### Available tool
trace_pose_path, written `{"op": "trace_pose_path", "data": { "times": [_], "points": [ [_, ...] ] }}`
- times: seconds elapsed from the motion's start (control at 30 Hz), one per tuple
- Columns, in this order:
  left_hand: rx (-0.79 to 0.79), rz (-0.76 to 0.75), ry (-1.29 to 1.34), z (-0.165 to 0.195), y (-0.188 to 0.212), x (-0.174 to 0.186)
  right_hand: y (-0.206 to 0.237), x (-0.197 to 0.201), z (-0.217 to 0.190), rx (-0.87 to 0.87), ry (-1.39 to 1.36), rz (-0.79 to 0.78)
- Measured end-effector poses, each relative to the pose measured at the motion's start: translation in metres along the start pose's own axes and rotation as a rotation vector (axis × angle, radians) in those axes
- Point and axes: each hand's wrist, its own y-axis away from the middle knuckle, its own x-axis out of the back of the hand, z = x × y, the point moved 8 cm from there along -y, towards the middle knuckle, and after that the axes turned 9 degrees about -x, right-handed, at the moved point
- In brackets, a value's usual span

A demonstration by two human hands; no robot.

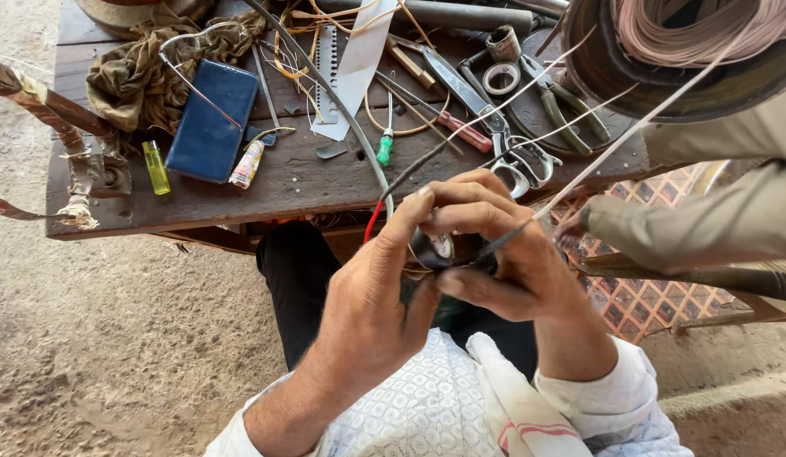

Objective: The person sits at a cluttered workbench and wraps black tape by hand around a bundle of colored electrical wires, rotating the wire bundle and tape roll to wind the tape along the length of the wires.

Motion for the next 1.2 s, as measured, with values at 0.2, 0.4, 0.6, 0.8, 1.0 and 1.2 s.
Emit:
{"op": "trace_pose_path", "data": {
  "times": [0.2, 0.4, 0.6, 0.8, 1.0, 1.2],
  "points": [
    [-0.050, -0.087, 0.005, -0.004, 0.005, 0.003, -0.001, 0.005, 0.027, -0.163, -0.521, -0.115],
    [-0.083, -0.081, 0.014, -0.004, 0.009, 0.006, 0.004, -0.018, 0.035, -0.153, -0.630, -0.001],
    [-0.143, -0.012, 0.058, -0.006, 0.012, 0.014, -0.004, -0.018, 0.021, -0.057, -0.208, -0.124],
    [-0.186, -0.013, 0.056, -0.012, 0.012, 0.011, -0.004, -0.011, 0.014, -0.064, -0.031, -0.158],
    [-0.189, -0.015, -0.032, -0.017, 0.006, 0.003, 0.005, -0.006, 0.023, -0.155, -0.052, -0.190],
    [-0.164, -0.062, -0.071, -0.015, -0.005, 0.000, 0.024, -0.008, 0.036, -0.329, -0.135, -0.132]
  ]
}}
